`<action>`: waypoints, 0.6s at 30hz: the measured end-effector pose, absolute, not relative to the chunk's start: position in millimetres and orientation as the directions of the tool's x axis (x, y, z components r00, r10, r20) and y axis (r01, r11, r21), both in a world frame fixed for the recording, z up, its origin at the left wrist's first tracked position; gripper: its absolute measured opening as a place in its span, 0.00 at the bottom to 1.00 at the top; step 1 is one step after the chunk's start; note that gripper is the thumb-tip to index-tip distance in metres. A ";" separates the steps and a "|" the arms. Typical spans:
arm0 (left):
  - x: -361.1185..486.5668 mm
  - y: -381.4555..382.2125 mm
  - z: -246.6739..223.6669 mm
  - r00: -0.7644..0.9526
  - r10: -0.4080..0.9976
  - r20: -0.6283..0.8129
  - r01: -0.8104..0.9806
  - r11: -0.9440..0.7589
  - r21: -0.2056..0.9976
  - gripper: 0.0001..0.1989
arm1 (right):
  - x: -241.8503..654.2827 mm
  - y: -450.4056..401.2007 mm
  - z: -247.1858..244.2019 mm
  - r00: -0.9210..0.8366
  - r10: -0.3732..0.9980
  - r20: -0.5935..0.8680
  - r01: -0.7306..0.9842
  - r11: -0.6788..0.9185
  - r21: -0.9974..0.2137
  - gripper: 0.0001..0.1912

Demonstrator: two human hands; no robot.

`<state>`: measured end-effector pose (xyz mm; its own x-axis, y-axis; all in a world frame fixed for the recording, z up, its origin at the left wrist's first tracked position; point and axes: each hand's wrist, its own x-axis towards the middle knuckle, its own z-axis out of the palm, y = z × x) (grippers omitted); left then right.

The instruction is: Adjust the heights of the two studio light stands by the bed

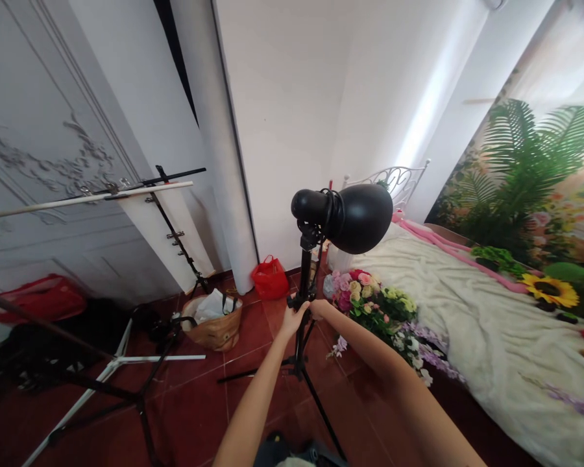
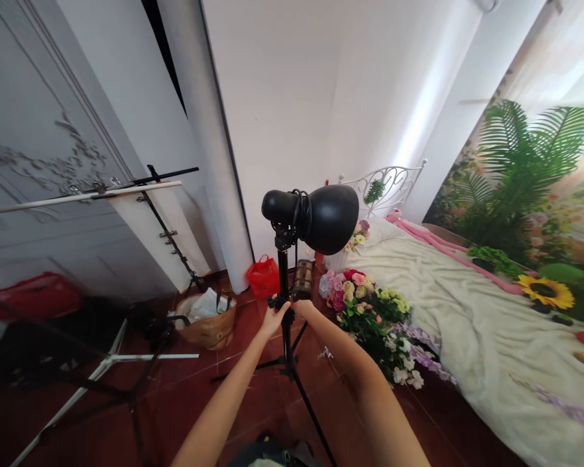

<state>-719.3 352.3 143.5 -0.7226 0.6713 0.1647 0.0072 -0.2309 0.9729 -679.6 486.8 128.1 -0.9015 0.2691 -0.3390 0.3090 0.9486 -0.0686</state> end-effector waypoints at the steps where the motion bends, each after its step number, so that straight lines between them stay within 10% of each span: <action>1: -719.3 352.3 143.4 -0.724 0.670 0.164 0.006 -0.231 0.973 0.20 | -681.9 485.1 124.8 -0.886 0.292 -0.360 0.333 0.941 -0.057 0.16; 11: -721.7 353.9 143.6 -0.727 0.672 0.138 0.001 -0.199 0.980 0.18 | -669.1 468.4 113.0 -0.831 0.502 -0.240 0.524 0.851 -0.035 0.15; 18: -723.1 354.8 134.5 -0.696 0.684 0.218 0.077 -0.231 0.970 0.15 | -647.6 449.0 90.3 -0.788 0.592 0.166 0.547 0.798 -0.252 0.28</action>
